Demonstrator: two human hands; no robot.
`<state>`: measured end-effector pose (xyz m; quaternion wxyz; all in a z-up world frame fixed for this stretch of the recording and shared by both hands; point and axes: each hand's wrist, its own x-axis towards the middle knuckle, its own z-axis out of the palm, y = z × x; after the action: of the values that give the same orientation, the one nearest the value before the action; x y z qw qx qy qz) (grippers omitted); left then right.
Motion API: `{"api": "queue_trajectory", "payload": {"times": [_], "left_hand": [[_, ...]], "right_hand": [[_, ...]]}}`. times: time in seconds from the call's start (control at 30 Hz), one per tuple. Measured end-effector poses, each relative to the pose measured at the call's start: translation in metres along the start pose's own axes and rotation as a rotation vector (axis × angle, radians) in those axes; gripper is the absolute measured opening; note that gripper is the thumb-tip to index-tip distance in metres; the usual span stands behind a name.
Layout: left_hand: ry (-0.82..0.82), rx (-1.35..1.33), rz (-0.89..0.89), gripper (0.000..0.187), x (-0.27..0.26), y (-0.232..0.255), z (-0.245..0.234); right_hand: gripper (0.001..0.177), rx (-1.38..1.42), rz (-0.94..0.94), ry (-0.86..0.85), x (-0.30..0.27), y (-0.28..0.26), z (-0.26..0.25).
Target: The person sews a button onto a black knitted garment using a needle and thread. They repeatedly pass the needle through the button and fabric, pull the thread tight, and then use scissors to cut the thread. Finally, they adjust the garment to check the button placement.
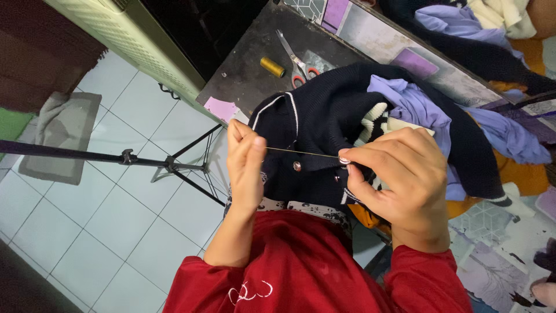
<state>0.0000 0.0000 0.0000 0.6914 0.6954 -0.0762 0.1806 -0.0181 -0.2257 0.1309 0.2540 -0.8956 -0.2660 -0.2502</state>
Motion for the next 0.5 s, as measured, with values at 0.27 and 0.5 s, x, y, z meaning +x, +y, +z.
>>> {"api": "queue_trajectory", "payload": {"times": [0.27,0.5], "left_hand": [[-0.088,-0.357,-0.169,0.012,0.001,0.008,0.005],[0.001,-0.401,-0.015,0.050,-0.006,0.018,0.017]], "right_hand": [[0.022,-0.035,0.017,0.047,0.005,0.002,-0.003],[0.021,-0.064,0.003,0.074,0.015,0.007,-0.005]]}}
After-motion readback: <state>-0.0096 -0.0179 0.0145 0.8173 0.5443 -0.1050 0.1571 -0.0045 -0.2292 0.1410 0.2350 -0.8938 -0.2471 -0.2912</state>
